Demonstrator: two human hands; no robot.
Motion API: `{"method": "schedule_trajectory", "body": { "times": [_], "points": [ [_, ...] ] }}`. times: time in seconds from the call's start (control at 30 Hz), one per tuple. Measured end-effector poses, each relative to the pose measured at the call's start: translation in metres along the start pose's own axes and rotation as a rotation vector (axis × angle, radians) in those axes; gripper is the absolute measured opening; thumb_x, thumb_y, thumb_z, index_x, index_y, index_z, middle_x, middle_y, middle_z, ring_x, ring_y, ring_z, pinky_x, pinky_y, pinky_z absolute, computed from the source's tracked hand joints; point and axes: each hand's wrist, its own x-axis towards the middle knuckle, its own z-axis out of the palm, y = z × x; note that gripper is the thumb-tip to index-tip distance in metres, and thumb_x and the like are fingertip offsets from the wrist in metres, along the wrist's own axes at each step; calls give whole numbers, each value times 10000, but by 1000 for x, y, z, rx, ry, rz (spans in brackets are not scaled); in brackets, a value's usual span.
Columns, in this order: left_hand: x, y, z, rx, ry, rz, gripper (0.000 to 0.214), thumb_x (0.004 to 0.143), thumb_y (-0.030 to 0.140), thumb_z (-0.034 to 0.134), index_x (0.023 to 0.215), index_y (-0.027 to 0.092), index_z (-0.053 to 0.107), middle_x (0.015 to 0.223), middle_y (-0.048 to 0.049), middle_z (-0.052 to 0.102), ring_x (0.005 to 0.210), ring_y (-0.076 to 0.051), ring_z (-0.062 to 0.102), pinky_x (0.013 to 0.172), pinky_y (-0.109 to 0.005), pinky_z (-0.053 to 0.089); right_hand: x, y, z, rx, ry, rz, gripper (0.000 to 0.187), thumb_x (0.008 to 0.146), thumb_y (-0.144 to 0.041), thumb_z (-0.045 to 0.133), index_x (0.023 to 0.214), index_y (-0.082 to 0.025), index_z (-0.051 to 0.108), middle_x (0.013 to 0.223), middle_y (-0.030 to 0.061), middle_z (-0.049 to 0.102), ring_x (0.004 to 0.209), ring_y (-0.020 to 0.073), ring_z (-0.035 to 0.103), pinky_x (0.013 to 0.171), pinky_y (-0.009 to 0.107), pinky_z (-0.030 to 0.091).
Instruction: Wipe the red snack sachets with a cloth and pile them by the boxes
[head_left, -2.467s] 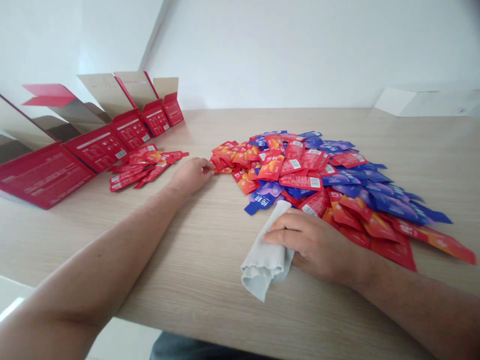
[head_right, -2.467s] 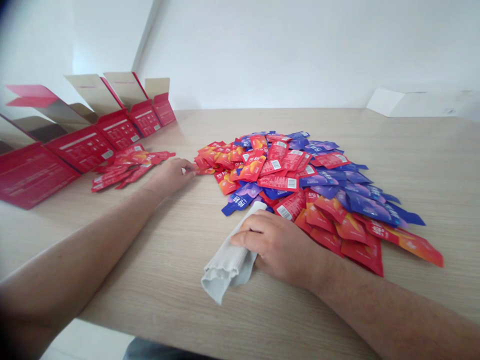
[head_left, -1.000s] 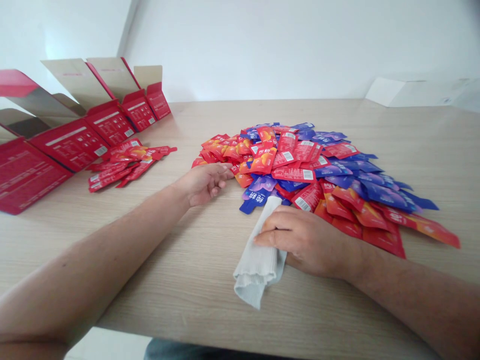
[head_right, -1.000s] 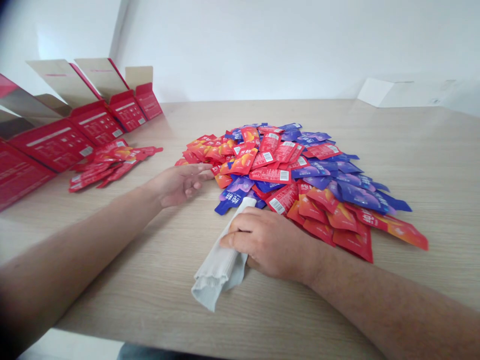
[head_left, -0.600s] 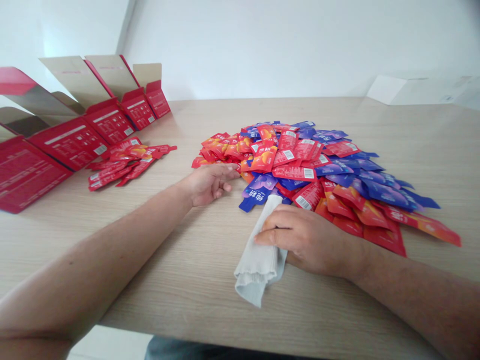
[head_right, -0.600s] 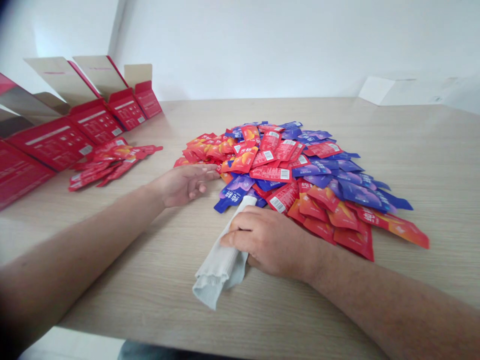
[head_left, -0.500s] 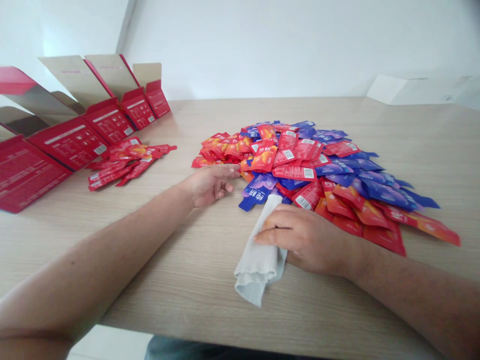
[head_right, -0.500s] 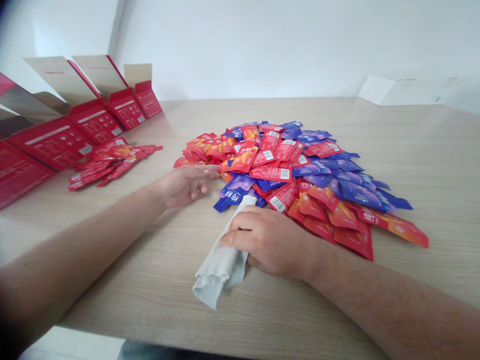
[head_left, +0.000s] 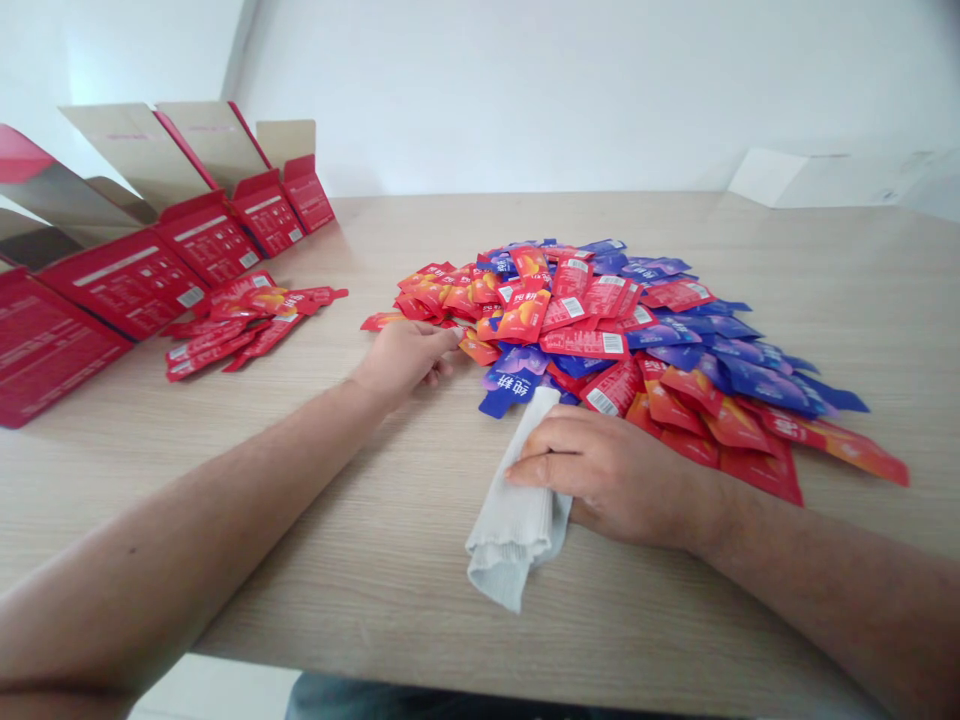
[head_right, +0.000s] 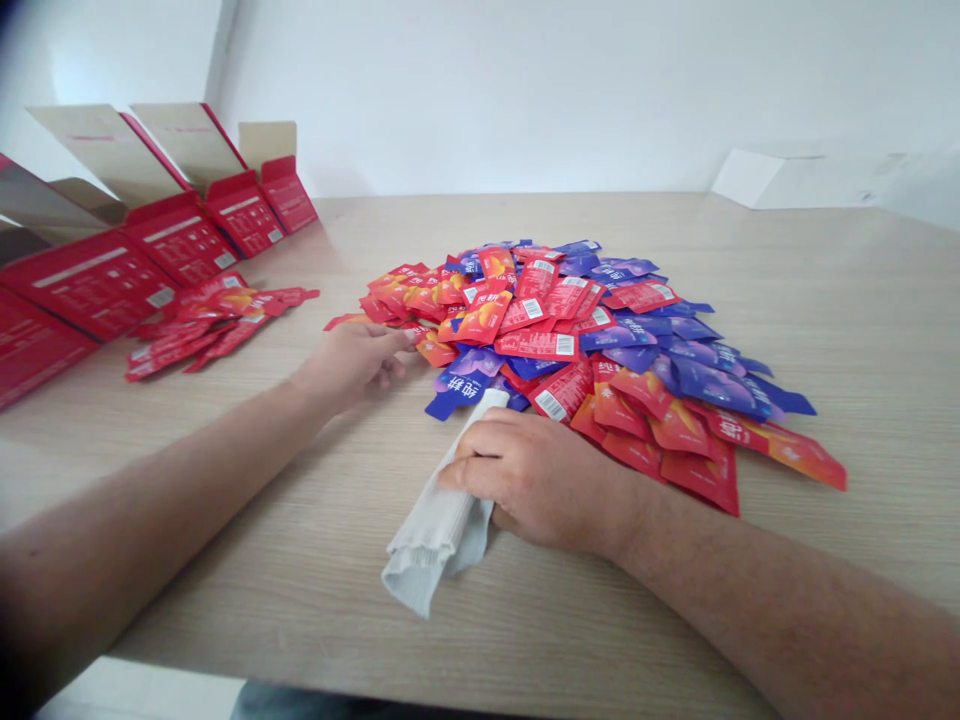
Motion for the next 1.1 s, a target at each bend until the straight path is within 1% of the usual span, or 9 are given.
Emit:
{"method": "schedule_trajectory", "body": {
  "times": [0.07, 0.27, 0.5, 0.6, 0.67, 0.77, 0.9, 0.97, 1.1],
  "points": [
    [4, -2, -5, 111, 75, 52, 289, 819, 434, 783, 717, 167, 738, 547, -47, 668, 373, -102, 507, 358, -221, 367, -1, 1, 0, 2, 6, -2, 302, 924, -102, 647, 1208, -177, 717, 1112, 103, 707, 1042, 239, 632, 920, 405, 532],
    [14, -10, -16, 267, 150, 110, 233, 751, 337, 829, 683, 203, 651, 500, 15, 622, 403, -106, 535, 387, -198, 354, -2, -1, -3, -2, 4, 2, 286, 937, -100, 633, 1200, -175, 719, 1105, 101, 704, 1025, 238, 627, 907, 402, 529],
    [16, 7, -41, 27, 99, 104, 296, 747, 209, 809, 1018, 198, 691, 657, 25, 656, 490, -103, 565, 450, -207, 416, -3, -3, -8, -10, 14, -13, 248, 983, -143, 594, 1197, -169, 715, 1103, 107, 700, 1026, 235, 626, 907, 399, 528],
    [1, 23, -44, -66, -6, 52, 98, 792, 202, 777, 871, 189, 721, 693, -3, 666, 562, -112, 601, 507, -212, 453, -1, -11, -12, -3, 40, -12, 237, 1027, -186, 556, 1213, -185, 703, 1128, 97, 704, 1046, 221, 625, 929, 397, 528],
    [-14, 29, -38, -111, -117, 10, 102, 796, 192, 775, 736, 181, 693, 632, 3, 625, 511, -86, 540, 473, -195, 404, 1, -20, -16, -9, 86, -24, 248, 1050, -207, 526, 1237, -194, 688, 1153, 91, 706, 1070, 216, 624, 949, 394, 529],
    [-39, 29, -19, -72, -389, -40, 92, 813, 223, 761, 749, 185, 706, 603, 14, 609, 463, -68, 478, 434, -181, 356, 1, -35, -24, -69, 201, -13, 293, 1051, -198, 513, 1309, -213, 651, 1189, 93, 705, 1106, 238, 629, 973, 410, 533],
    [-61, 17, 9, 56, -636, -38, 110, 818, 302, 750, 782, 200, 730, 605, 12, 642, 472, -96, 519, 434, -193, 376, -5, -44, -33, -225, 366, 95, 408, 986, -208, 633, 1379, -315, 625, 1210, 86, 702, 1146, 308, 632, 992, 472, 538],
    [-64, 12, 18, 111, -689, -25, 126, 809, 331, 754, 768, 214, 726, 622, 12, 666, 483, -109, 545, 441, -200, 394, -6, -39, -32, -262, 385, 117, 440, 958, -204, 670, 1377, -336, 633, 1210, 83, 700, 1147, 323, 630, 989, 482, 542],
    [-60, 5, 25, 173, -700, -22, 157, 846, 338, 684, 736, 227, 683, 588, 22, 651, 467, -122, 570, 445, -211, 437, -1, -18, -16, -286, 298, 100, 336, 986, -144, 581, 1297, -218, 684, 1163, 115, 695, 1082, 292, 619, 971, 482, 538]
  ]
}}
